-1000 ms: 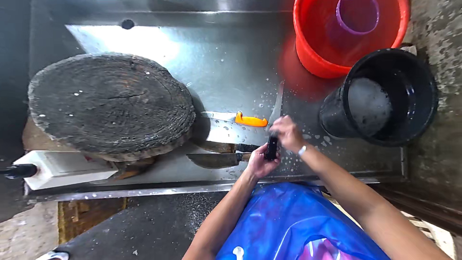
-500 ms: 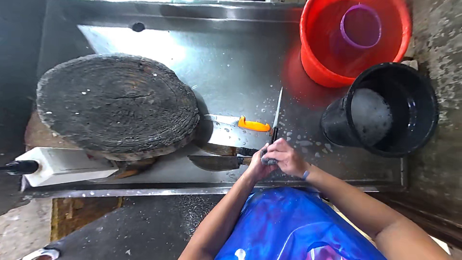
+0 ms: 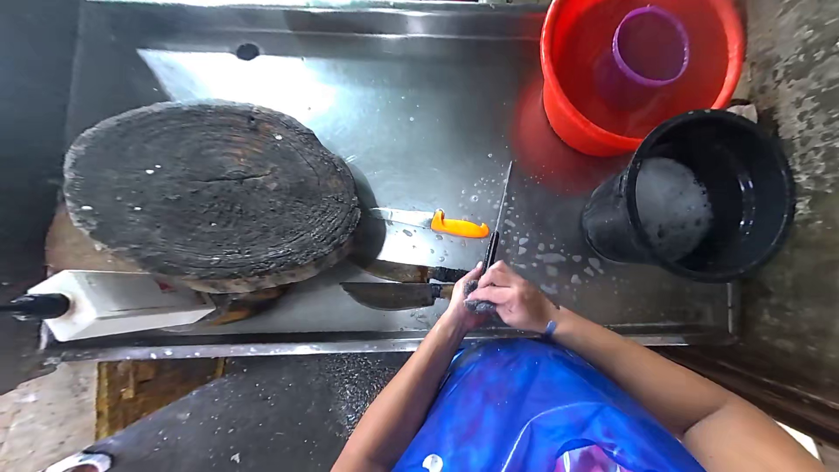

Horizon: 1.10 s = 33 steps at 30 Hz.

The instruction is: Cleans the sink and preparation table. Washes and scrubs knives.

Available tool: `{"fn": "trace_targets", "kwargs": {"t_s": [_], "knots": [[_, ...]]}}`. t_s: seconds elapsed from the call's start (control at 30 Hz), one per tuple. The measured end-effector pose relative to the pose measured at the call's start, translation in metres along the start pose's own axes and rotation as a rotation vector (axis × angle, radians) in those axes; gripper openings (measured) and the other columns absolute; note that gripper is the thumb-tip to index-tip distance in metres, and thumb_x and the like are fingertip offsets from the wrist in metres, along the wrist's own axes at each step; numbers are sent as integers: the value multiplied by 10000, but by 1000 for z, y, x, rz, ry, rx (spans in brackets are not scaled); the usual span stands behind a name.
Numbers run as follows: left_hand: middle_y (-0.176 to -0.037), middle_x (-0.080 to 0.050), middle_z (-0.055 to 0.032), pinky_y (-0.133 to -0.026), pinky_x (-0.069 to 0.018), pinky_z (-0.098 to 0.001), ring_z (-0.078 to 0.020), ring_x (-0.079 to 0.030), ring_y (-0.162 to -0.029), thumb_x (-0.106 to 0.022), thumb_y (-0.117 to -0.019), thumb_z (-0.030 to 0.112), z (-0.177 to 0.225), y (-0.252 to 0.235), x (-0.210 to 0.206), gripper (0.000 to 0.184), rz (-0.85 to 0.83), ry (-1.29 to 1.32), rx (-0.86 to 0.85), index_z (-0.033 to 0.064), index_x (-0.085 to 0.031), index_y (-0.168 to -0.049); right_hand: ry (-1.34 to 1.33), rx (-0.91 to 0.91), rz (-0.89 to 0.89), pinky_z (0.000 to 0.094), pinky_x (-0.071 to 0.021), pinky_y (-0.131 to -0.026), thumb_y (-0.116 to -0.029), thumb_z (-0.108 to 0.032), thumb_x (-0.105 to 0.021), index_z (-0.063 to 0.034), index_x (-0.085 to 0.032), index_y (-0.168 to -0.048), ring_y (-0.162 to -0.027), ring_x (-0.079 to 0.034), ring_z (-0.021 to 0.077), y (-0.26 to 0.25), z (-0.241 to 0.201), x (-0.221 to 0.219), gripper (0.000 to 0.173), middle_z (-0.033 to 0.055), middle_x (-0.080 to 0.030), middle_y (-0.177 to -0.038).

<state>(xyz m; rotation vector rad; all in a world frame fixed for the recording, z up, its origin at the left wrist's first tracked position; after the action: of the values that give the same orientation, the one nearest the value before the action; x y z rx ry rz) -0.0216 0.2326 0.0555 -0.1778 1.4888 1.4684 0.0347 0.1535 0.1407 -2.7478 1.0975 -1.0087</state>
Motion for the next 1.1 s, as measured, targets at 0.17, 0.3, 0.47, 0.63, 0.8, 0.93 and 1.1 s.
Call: {"fn": "trace_targets", "kwargs": {"t_s": [0.17, 0.3, 0.47, 0.63, 0.8, 0.93, 1.1], "knots": [[-607, -489, 6, -409, -407, -204, -87, -448, -433, -209, -1112, 449, -11, -4, 4, 513, -42, -27, 33, 109, -570, -979, 128, -112, 93, 474, -519, -1006, -914, 20, -644, -79, -788, -1039, -1103, -621, 301, -10, 41, 16, 214, 126, -690, -1078], [-578, -514, -8, -420, -412, -218, -96, -473, -441, -233, -1109, 358, -7, 2, 12, 501, -42, -60, 35, 106, -562, -827, 66, 5, -43, 438, -513, -1031, -900, 50, -602, -79, -797, -1031, -1110, -646, 289, -14, 28, -2, 268, 128, -723, -1063], [-623, -503, -11, -414, -407, -214, -107, -479, -459, -168, -1119, 438, -11, -3, 18, 545, -120, -73, 88, 69, -566, -1074, 240, -159, 57, 473, -509, -1016, -927, 0, -625, -85, -795, -1038, -1088, -632, 325, -30, 75, 20, 220, 141, -711, -1051], [-602, -497, 5, -412, -399, -193, -81, -464, -442, -174, -1126, 393, -3, 1, 32, 514, -134, -65, 76, 60, -565, -1137, 217, -82, 18, 464, -513, -1023, -916, 65, -561, -78, -788, -1103, -1086, -657, 332, -30, 99, 25, 327, 155, -729, -1076], [-607, -497, 12, -410, -405, -191, -80, -464, -440, -170, -1125, 374, 4, 6, 45, 490, -141, -24, 96, 81, -562, -1147, 337, -112, -34, 479, -499, -1049, -913, 72, -571, -101, -780, -1129, -1116, -637, 350, -46, 101, 23, 347, 160, -714, -1081], [-626, -485, 26, -411, -388, -185, -68, -448, -449, -167, -1118, 378, 10, 12, 61, 492, -167, -65, 116, 104, -575, -1099, 322, -91, -83, 474, -501, -1046, -922, 81, -543, -103, -783, -1139, -1116, -647, 356, -58, 137, 30, 373, 165, -723, -1093], [-633, -485, 24, -413, -398, -183, -66, -448, -450, -172, -1117, 378, 22, 14, 64, 494, -156, -101, 119, 99, -579, -1101, 379, -163, -131, 507, -494, -1043, -898, 53, -573, -94, -784, -1083, -1140, -616, 377, -75, 125, 25, 316, 169, -706, -1105]]}}
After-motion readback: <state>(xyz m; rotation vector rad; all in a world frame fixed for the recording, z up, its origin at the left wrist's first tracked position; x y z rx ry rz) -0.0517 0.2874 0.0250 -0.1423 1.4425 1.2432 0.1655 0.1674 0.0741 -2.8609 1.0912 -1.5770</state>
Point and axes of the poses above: each hand's wrist, its own y-axis away from the middle knuckle, its own x-axis out of the back of the hand, z = x × y, the point moved 6 cm from there along -y, towards the middle knuckle
